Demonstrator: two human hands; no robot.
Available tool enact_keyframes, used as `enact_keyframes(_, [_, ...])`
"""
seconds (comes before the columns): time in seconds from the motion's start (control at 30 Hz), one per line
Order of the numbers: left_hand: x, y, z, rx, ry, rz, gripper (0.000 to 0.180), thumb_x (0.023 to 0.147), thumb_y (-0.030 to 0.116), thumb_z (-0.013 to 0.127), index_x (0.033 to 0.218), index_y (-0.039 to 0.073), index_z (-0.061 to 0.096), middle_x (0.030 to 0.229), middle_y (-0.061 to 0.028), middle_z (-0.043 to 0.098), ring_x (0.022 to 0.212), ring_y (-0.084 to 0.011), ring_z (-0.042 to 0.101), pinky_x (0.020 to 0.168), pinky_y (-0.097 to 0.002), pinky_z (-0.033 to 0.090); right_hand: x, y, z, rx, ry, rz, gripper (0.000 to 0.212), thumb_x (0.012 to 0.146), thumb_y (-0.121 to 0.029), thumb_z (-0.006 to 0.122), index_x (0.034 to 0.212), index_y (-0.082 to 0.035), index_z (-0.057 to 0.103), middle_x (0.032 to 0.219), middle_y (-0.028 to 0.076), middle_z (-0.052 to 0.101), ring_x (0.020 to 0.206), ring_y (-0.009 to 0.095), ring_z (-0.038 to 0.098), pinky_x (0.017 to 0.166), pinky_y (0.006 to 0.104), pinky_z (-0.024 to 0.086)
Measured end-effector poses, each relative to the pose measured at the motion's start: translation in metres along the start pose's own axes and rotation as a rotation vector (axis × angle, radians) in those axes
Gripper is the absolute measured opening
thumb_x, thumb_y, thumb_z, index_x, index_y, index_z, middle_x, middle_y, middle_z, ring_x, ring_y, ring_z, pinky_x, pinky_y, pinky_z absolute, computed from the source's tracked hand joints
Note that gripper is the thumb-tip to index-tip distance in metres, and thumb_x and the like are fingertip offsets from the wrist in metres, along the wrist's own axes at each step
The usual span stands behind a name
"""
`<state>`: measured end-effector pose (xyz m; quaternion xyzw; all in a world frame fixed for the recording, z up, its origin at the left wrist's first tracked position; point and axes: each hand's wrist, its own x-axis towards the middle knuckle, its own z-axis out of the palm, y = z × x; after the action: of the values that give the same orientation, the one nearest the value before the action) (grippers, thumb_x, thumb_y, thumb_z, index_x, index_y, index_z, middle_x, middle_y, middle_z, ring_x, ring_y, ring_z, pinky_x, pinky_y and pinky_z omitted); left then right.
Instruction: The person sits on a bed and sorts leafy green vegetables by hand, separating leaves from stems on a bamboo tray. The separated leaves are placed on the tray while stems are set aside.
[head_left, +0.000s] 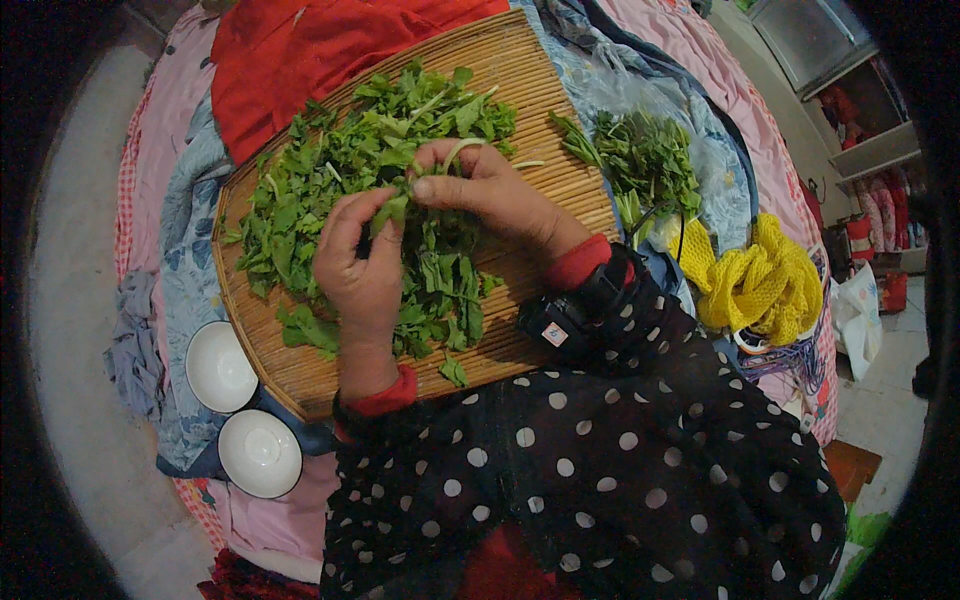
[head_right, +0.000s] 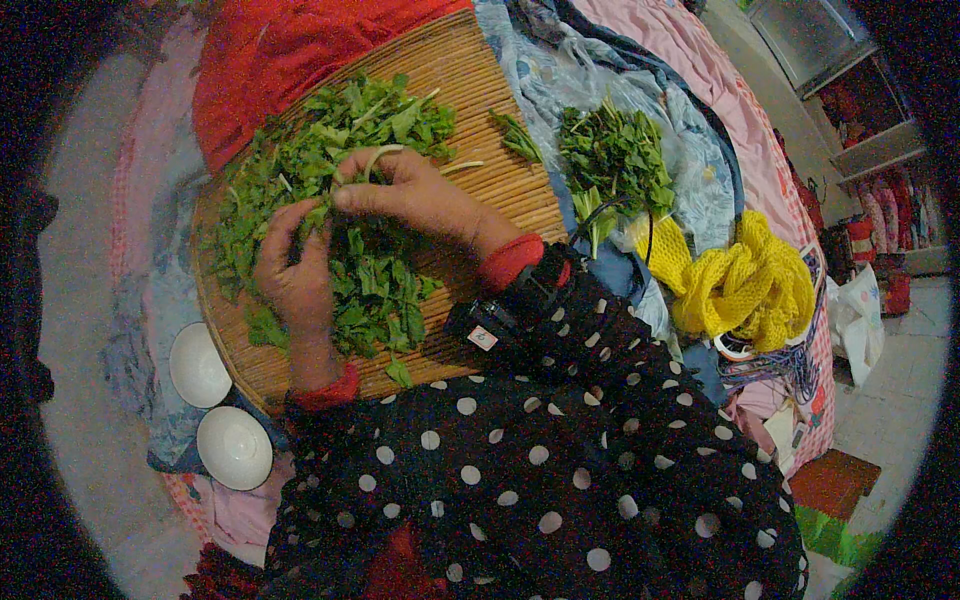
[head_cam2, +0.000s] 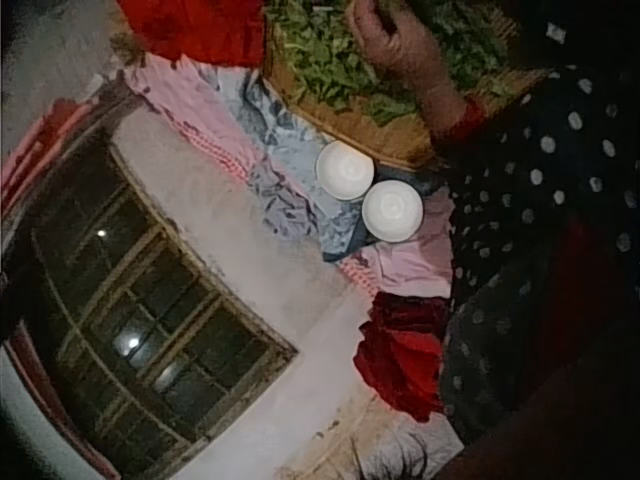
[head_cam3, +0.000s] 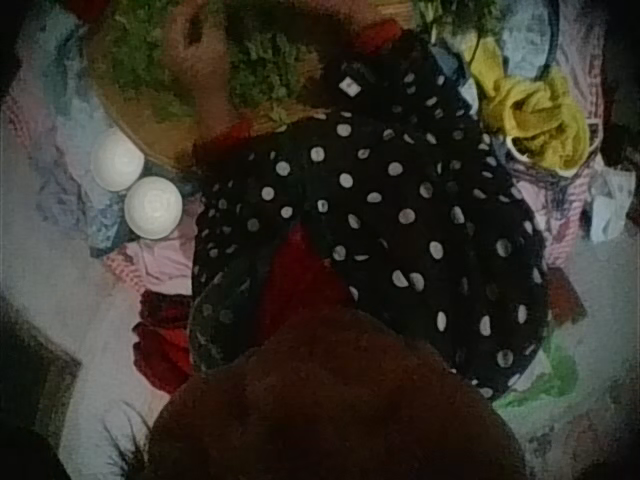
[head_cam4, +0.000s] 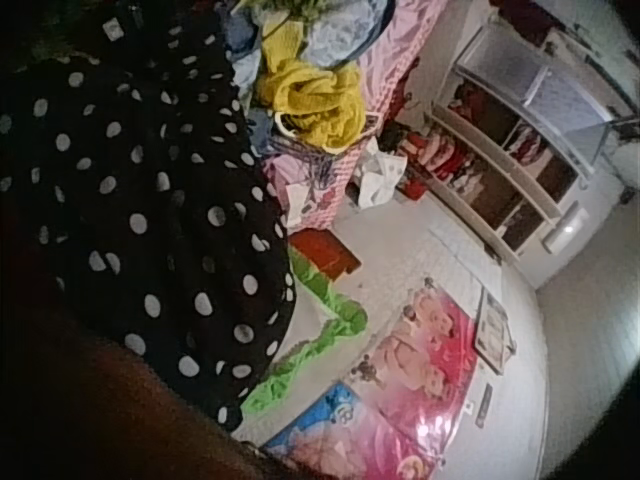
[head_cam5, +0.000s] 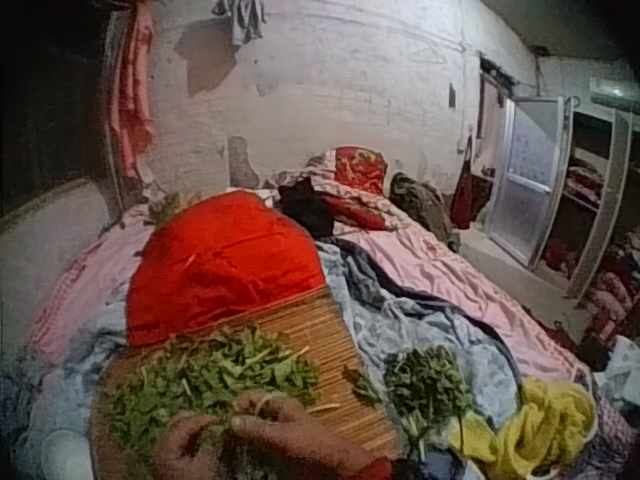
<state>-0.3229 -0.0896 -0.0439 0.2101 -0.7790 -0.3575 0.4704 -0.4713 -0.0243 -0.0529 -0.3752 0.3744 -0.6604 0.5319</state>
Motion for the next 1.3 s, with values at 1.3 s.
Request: enact_keyframes(1.3, [0.003,-0.008,-0.014,0.127,0.031,-0.178,0.017,0.08,-0.001,0.058,0.097,0.001,0.057,0.093,-0.003,0.057,0.081,-0.0113,0.052,0.072,-0.0238,0.043,0.002,-0.008,-0.002,0.156,0.178,-0.095,0.024,0.082,-0.03,0.058,0.087,-0.007,0.052,0.073,-0.001,0.051,0.064,0.007,0.048,0.058,0.0218,0.041])
